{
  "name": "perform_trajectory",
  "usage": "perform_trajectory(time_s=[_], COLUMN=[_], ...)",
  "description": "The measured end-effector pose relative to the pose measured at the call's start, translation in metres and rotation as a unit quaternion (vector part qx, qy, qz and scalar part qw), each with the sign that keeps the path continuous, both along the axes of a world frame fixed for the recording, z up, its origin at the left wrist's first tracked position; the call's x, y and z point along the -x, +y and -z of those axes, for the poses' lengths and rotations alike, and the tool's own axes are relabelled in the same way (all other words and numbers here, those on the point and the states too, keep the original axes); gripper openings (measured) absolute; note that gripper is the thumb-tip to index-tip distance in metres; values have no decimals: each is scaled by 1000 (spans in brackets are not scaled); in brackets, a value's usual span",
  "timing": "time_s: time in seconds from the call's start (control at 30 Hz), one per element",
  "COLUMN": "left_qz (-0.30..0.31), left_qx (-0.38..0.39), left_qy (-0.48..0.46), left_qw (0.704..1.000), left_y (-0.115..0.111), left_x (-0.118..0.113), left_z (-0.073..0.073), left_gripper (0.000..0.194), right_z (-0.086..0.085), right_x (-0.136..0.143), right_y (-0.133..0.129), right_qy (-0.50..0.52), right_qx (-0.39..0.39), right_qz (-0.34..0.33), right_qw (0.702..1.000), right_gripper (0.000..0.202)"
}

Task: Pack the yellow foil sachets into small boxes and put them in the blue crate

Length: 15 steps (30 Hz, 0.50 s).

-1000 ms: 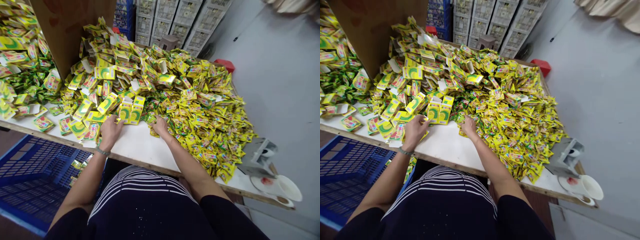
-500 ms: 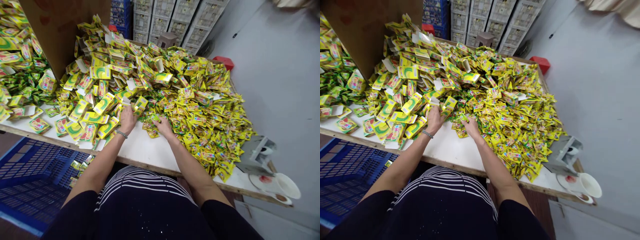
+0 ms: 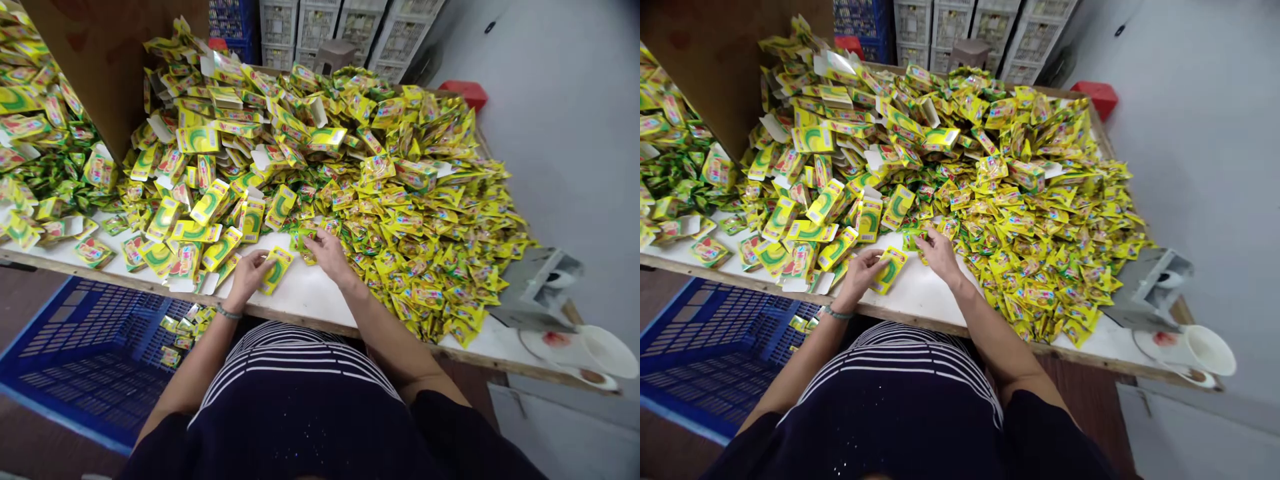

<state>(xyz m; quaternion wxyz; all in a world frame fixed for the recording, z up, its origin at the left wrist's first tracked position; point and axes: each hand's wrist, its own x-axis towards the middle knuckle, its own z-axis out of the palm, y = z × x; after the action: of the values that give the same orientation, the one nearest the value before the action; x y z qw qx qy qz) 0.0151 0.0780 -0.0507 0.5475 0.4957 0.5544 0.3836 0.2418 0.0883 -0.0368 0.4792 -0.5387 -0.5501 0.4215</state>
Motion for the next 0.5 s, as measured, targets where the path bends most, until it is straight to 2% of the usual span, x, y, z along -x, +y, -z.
perform_trajectory(time_s=[0.1, 0.3, 0.4, 0.5], left_qz=[-42, -16, 2, 58], left_qx=[63, 142, 132, 84], left_qy=[-128, -277, -271, -184], left_qw=[989, 950, 953, 978], left_y=[-5, -10, -15, -20], left_x=[-4, -7, -13, -16], left_z=[1, -4, -5, -8], left_gripper=[61, 63, 56, 50], right_z=[-9, -12, -7, 1], right_x=[-2, -3, 6, 16], right_y=[-5, -22, -27, -31], right_qy=[63, 76, 50, 0], right_qx=[29, 30, 32, 37], right_qz=[-42, -59, -95, -72], right_qw=[997, 995, 994, 997], right_gripper=[41, 37, 35, 33])
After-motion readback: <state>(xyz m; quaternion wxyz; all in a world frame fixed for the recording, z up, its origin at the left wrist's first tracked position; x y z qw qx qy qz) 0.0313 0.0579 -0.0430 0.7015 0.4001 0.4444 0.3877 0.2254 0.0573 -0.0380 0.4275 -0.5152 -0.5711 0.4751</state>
